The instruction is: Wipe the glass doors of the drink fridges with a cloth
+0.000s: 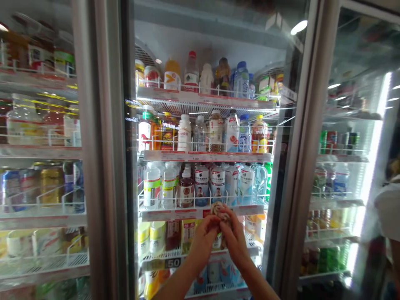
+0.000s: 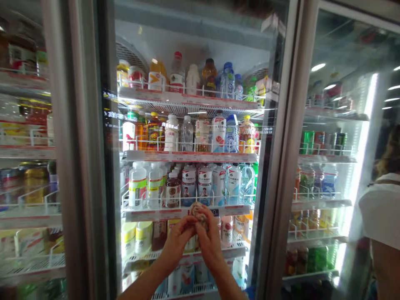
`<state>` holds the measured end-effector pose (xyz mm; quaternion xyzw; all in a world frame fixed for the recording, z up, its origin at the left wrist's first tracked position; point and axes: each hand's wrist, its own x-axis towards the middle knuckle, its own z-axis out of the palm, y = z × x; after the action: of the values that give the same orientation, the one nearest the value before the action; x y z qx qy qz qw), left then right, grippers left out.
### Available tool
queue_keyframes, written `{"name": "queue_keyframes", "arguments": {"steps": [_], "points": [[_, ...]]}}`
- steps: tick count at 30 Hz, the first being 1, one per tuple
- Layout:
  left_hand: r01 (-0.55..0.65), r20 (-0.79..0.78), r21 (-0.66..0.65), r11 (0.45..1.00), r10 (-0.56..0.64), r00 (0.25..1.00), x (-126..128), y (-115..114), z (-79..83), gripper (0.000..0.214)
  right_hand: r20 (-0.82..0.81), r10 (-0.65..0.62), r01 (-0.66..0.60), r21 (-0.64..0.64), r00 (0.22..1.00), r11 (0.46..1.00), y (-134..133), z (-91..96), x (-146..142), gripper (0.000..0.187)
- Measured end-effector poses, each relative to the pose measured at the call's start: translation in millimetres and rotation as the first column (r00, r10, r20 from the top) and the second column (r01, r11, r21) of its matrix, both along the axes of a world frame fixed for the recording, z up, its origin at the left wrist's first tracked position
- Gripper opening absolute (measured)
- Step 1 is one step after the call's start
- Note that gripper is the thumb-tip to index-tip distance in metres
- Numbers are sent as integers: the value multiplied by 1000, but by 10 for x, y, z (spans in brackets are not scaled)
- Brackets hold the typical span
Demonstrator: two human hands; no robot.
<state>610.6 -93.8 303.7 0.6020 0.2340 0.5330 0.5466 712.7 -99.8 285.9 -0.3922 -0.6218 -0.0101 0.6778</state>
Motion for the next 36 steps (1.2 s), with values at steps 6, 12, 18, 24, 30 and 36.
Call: {"name": "queue_keyframes", "arguments": {"steps": [6,12,18,24,30,36], "points": [[-249,-228,354,901,342,912,-600,171,167,17,-59,-318,324,206,946,923,102,313,615,28],[-393,91,919,17,963,255,-1290,580,247,49,24,-680,617,396,733,680,537,372,720,45],[-255,125,963,-90,984,124,-1297,683,94,68,651,-554,151,568,519,809,603,27,174,53],[-165,109,982,-87,985,131,-1439,666,75,65,268,-661,481,506,701,716,748,773,266,56],[-156,24,988,-7,994,110,-1737,575,-180,63,833,-465,-136,520,300,843,669,214,-500,50],[-277,14,960,26,990,140,-2033,360,-381,65,731,-436,100,456,525,884,801,685,-1053,54]]}}
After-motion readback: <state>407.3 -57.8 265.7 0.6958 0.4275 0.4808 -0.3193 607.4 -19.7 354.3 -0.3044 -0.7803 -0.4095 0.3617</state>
